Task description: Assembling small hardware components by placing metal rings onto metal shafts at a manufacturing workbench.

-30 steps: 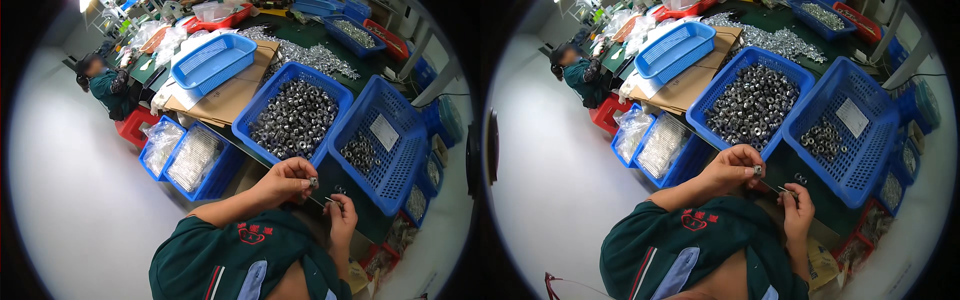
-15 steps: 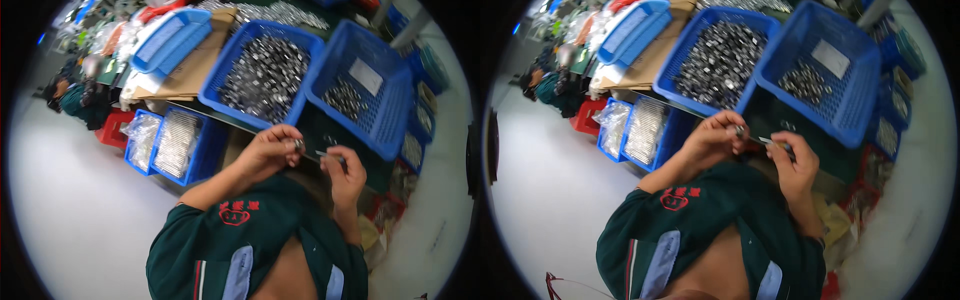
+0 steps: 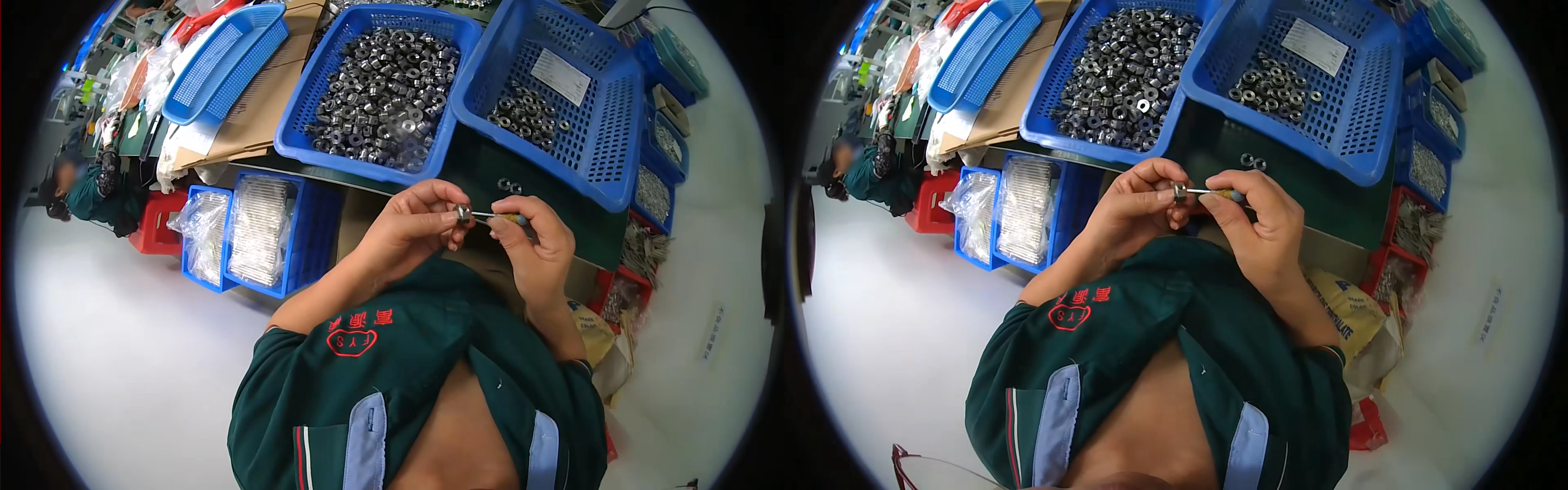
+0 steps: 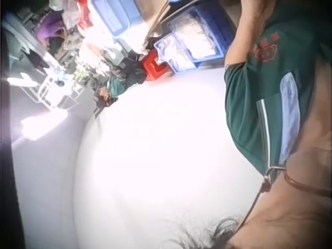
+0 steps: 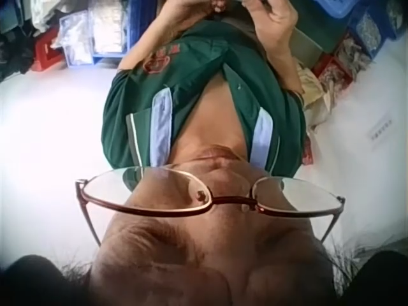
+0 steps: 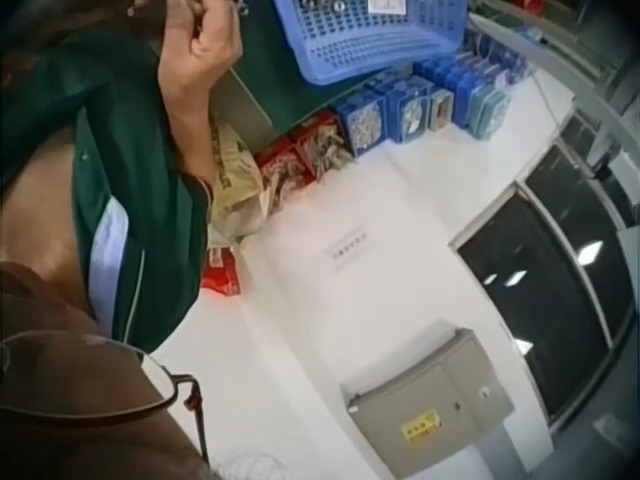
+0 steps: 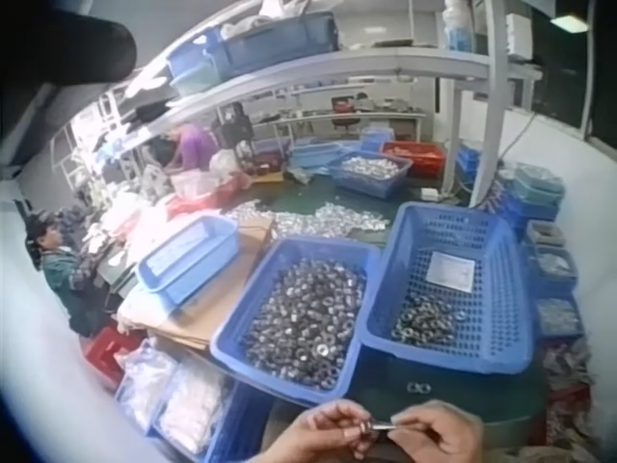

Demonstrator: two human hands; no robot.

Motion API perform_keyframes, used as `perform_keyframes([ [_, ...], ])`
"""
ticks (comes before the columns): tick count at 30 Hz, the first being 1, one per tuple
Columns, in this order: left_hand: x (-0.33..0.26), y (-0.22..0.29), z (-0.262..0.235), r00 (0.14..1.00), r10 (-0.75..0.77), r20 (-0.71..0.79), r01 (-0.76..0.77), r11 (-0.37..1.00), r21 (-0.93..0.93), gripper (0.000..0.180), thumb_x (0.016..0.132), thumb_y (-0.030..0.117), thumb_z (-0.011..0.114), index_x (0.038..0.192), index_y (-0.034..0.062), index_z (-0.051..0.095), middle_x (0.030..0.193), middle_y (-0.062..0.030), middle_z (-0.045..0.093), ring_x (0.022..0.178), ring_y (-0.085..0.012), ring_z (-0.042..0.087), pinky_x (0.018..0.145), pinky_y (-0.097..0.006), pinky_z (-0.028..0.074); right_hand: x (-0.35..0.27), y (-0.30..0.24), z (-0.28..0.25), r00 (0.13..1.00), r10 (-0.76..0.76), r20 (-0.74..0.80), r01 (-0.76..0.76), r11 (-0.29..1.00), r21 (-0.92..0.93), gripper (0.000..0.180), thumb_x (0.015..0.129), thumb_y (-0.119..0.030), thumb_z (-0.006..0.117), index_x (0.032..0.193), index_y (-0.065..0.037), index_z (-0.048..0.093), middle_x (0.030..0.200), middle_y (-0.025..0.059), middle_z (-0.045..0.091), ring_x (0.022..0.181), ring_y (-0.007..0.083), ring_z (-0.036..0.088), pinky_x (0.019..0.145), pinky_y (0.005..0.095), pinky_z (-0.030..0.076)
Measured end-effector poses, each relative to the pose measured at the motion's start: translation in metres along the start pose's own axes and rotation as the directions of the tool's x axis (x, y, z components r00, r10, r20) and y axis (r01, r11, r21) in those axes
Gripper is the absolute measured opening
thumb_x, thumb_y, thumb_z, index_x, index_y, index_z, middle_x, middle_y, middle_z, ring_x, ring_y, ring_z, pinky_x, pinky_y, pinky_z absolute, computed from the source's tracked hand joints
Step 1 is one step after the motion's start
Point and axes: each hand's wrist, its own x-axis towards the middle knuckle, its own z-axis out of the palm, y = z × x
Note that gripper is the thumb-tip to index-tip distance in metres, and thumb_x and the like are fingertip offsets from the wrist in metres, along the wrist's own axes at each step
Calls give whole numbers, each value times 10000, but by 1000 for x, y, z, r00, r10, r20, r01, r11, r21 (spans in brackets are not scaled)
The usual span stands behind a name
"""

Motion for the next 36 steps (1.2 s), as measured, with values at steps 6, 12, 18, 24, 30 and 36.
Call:
perform_keyframes([
  [6,-3,-1,3,995,69,-68,-48,959,279,197,867,21,651,1061,18,614,883,-38,659,755,-109,626,676,-228,493,6,-4,-3,996,-73,53,77,994,-71,125,828,-55,708,930,-17,645,816,79,650,662,153,609,595,260,464],
  [12,-3,3,0,991,104,-80,-61,903,425,202,863,28,659,1062,7,630,884,-27,664,755,-82,615,676,-210,485,13,-8,-6,970,-209,128,234,943,-236,128,786,-66,723,871,-28,635,730,95,624,601,228,593,543,301,450],
  [18,-3,1,0,988,113,-105,-44,857,513,208,862,14,653,1067,-16,624,899,-59,671,760,-103,623,691,-232,503,12,-9,-5,980,-146,138,181,938,-295,128,797,-88,727,840,-8,637,701,89,616,599,192,581,555,280,439],
  [24,1,-1,-1,988,54,-147,17,897,442,198,859,0,644,1052,-36,618,902,-92,674,741,-131,623,708,-254,517,10,-2,-4,992,-71,107,99,952,-290,130,800,-98,726,813,-22,621,686,95,612,582,224,588,537,300,445],
  [30,7,-4,-6,970,-112,-216,170,948,271,180,852,27,647,1028,-15,637,848,-59,669,700,-131,624,649,-255,507,15,15,-8,967,-182,180,225,940,-257,122,802,-96,718,813,-23,621,695,95,617,582,218,585,535,295,443],
  [36,11,-9,-14,951,-216,-221,248,961,125,166,861,37,628,1017,-18,633,859,-100,670,704,-155,628,650,-268,512,13,16,-10,981,110,161,-61,958,-282,182,804,-152,740,785,-1,641,659,93,616,551,143,579,504,268,425],
])
